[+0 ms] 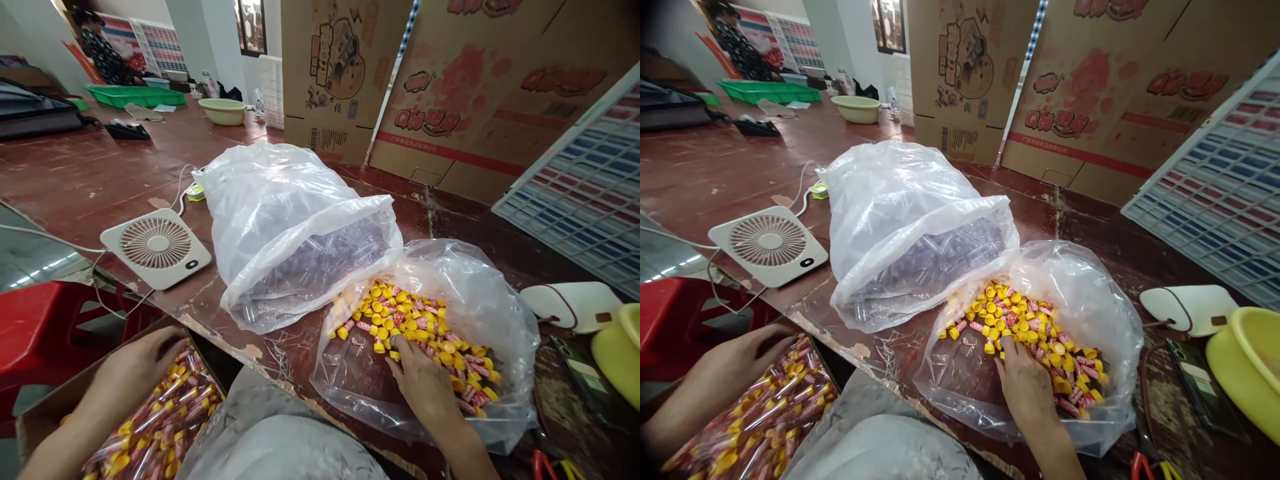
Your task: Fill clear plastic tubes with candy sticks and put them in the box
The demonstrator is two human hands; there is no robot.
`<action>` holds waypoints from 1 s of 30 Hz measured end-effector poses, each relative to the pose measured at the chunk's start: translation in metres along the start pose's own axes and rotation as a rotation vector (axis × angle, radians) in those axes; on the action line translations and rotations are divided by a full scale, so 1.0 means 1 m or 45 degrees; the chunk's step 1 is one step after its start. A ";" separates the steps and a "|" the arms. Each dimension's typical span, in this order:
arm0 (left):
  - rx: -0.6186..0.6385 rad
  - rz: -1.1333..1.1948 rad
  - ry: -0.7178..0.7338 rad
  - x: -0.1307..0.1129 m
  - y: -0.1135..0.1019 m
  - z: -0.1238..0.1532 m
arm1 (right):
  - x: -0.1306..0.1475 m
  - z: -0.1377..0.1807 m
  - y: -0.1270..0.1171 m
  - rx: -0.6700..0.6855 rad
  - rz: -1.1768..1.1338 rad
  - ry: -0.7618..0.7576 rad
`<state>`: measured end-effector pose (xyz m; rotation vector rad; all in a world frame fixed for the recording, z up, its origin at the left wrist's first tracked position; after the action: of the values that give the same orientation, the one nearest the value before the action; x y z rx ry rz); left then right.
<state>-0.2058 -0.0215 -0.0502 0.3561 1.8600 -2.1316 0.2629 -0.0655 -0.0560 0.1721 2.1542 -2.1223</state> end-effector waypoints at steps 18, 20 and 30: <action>-0.034 0.189 0.401 -0.220 0.039 -0.097 | -0.017 0.015 -0.034 -0.417 -1.443 0.166; 0.159 0.641 0.455 -0.218 0.044 -0.069 | -0.007 0.008 -0.047 -0.518 -1.612 0.157; 1.010 1.767 0.360 -0.256 0.079 0.021 | 0.052 -0.007 -0.104 -0.510 -1.257 -0.382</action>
<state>0.0618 -0.0379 -0.0254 1.5697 0.3080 -1.5766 0.1945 -0.0601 0.0389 -1.3943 2.6668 -1.7459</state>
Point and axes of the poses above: each hand's wrist, its own z-axis away from the middle knuckle, its own y-axis out of the palm, x = y × z, the point moved 8 cm from there along -z, towards the middle knuckle, and after that the axes turned 5 degrees about x, right-handed, at the moved point
